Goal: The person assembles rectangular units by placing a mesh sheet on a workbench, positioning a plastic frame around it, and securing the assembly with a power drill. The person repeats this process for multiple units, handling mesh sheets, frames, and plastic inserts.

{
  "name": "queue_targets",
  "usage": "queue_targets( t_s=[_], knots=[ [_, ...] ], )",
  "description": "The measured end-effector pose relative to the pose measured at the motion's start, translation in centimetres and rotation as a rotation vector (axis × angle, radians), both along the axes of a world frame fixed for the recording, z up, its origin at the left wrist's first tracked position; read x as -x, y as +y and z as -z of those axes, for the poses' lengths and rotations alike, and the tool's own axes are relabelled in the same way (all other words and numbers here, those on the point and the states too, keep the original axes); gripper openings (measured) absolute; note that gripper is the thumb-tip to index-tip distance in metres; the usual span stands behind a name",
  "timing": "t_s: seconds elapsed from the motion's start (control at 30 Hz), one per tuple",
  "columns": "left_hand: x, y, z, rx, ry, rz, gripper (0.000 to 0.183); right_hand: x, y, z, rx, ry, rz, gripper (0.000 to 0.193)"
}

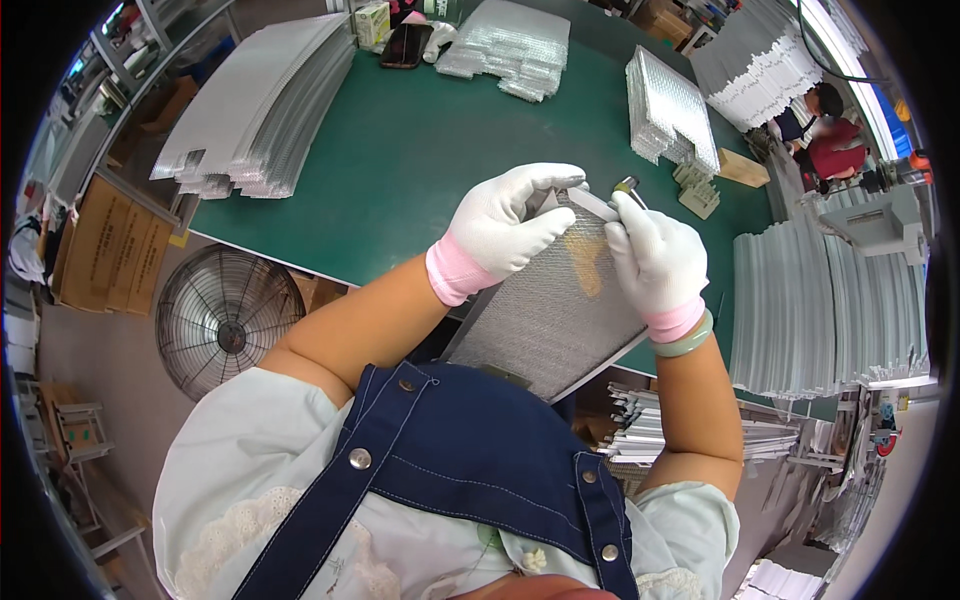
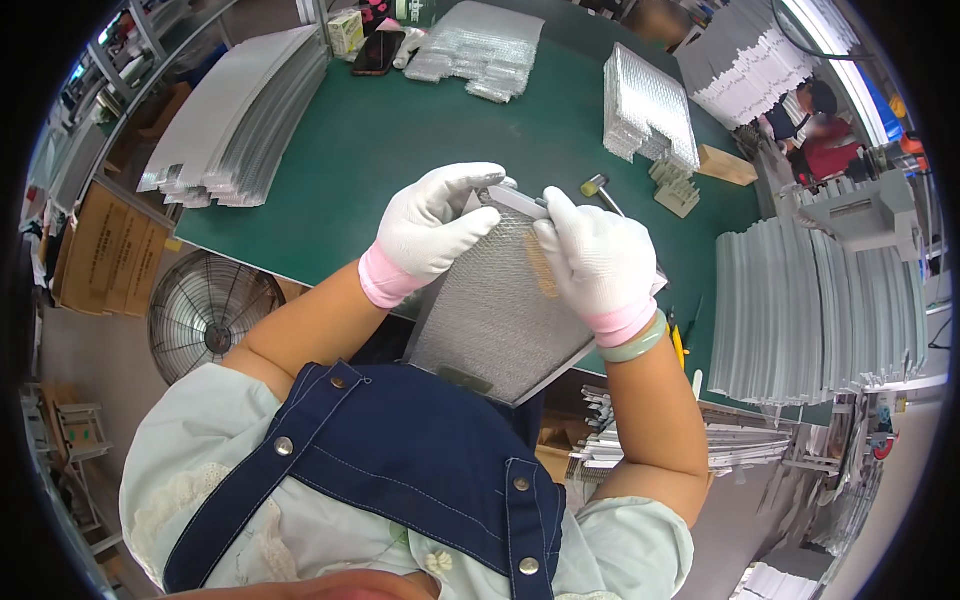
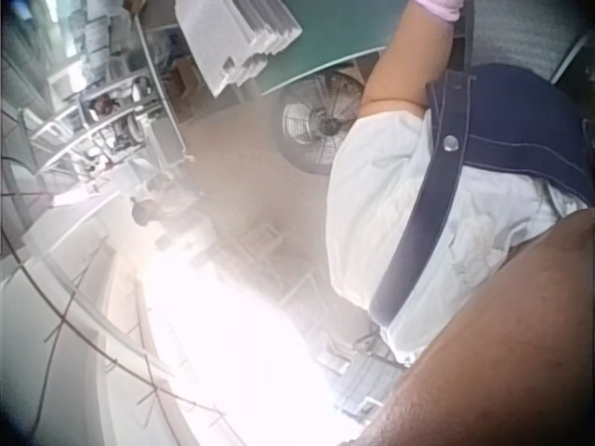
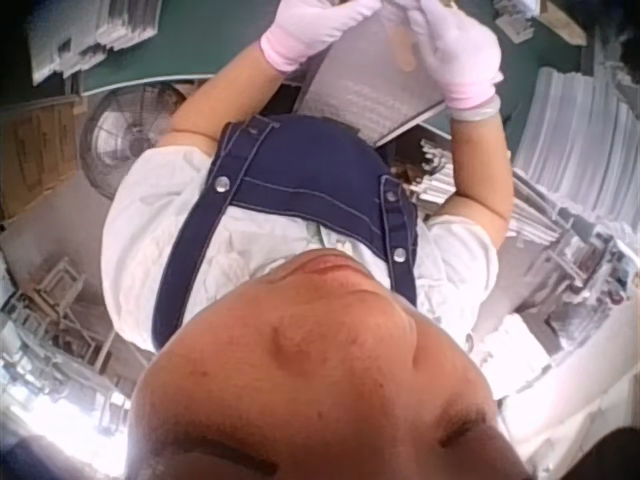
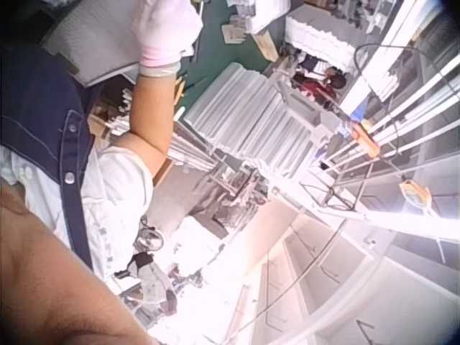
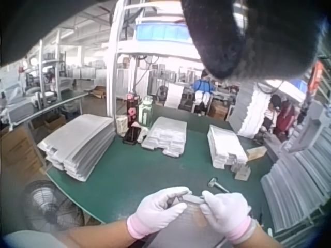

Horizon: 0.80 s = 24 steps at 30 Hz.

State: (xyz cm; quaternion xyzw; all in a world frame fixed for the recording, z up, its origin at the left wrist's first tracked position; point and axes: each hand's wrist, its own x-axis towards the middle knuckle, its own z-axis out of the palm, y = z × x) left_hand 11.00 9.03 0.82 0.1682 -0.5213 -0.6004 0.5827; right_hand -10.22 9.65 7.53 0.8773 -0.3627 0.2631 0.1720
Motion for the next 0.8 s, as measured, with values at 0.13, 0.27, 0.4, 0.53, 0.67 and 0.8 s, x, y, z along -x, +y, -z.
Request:
queue_targets(
  t_s=[0.13,0.27,0.4,0.53,0.67,0.8],
  knots=[
    [0.0,0.0,0.5,-0.081,-0.192,-0.114,0.041,-0.4,0.2,0.2,-0.077,0.062,0.047,0.030],
    [0.2,0.4,0.0,0.308,-0.536,-0.442,0.055,-1.1,0.5,1.0,-0.012,0.115,0.178,0.033],
    [0.6,0.6,2.4,0.291,-0.501,-0.538,0.074,-1.5,0.4,0.9,-0.029,0.068,0.147,0.032],
    [0.6,2.5,3.5,0.259,-0.698,-0.417,0.080,-1.5,1.0,1.0,-0.024,0.028,0.120,0.030],
    [0.3,4.8,0.2,0.316,-0.617,-0.487,0.067,-1.6,2.7,-1.9,-0.016,-0.139,0.013,0.024],
    [-1.6,4.3,-10.0,0.804,-0.756,-0.681,0.053,-2.0,6.6,-6.5,-0.186,-0.765,-0.047,0.022]
  ],
)
